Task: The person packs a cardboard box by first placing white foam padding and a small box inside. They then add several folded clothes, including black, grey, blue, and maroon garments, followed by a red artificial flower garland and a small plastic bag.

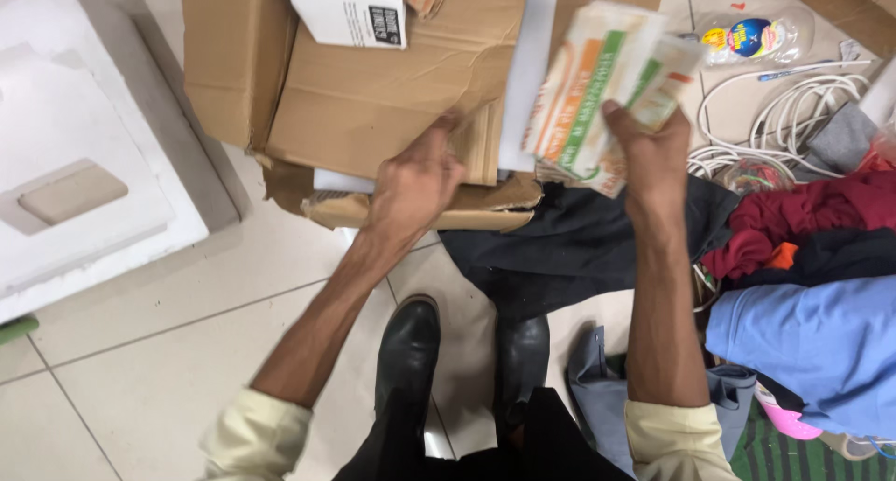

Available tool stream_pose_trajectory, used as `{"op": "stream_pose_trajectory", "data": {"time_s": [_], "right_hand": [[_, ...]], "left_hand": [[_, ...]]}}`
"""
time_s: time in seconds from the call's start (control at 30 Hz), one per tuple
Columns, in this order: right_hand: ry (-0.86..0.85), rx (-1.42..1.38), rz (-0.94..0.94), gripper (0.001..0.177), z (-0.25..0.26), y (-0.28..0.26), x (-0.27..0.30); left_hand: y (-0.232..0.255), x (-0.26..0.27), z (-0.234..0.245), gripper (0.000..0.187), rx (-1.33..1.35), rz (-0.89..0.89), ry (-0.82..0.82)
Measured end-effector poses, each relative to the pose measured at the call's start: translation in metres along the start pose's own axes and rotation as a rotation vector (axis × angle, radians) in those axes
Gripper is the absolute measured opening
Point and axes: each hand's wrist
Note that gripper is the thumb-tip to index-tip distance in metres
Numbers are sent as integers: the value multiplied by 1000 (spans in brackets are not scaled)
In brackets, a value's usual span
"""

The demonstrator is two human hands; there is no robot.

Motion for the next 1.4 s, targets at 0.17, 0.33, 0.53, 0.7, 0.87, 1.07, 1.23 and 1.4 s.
{"op": "stream_pose_trajectory", "data": {"time_s": [0.17,0.33,0.53,0.7,0.87,1.07,1.23,1.4], "right_hand": [[-179,189,-77,30,-37,19,-36],[-431,600,189,68,-93,56,-77],[-174,606,205,81,-82,49,-60],[-156,562,180,46,-66,13,-27],[-345,552,77,46,-87,8,-32],[-362,833,196,50,-109,47,-35],[-198,669,89,69,-97,40,-10],[-185,518,48,73,-93,41,-6]], "left_hand": [[9,7,5,41,386,239,83],[12,4,10,36,429,192,72],[10,4,3,36,316,-72,83],[6,-3,-22,48,60,-149,-69],[17,-13,-54,54,-419,-254,-261],[12,-10,-59,43,-71,-187,-351],[-4,12,-26,40,-21,-93,-219],[-14,32,-7,61,-186,5,-155]]}}
Point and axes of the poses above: each hand's wrist, its own x-axis away from the middle knuckle, its own z-axis out of the back of the hand, y = z × x, and after that the axes turned 12 degrees about -y, right-handed
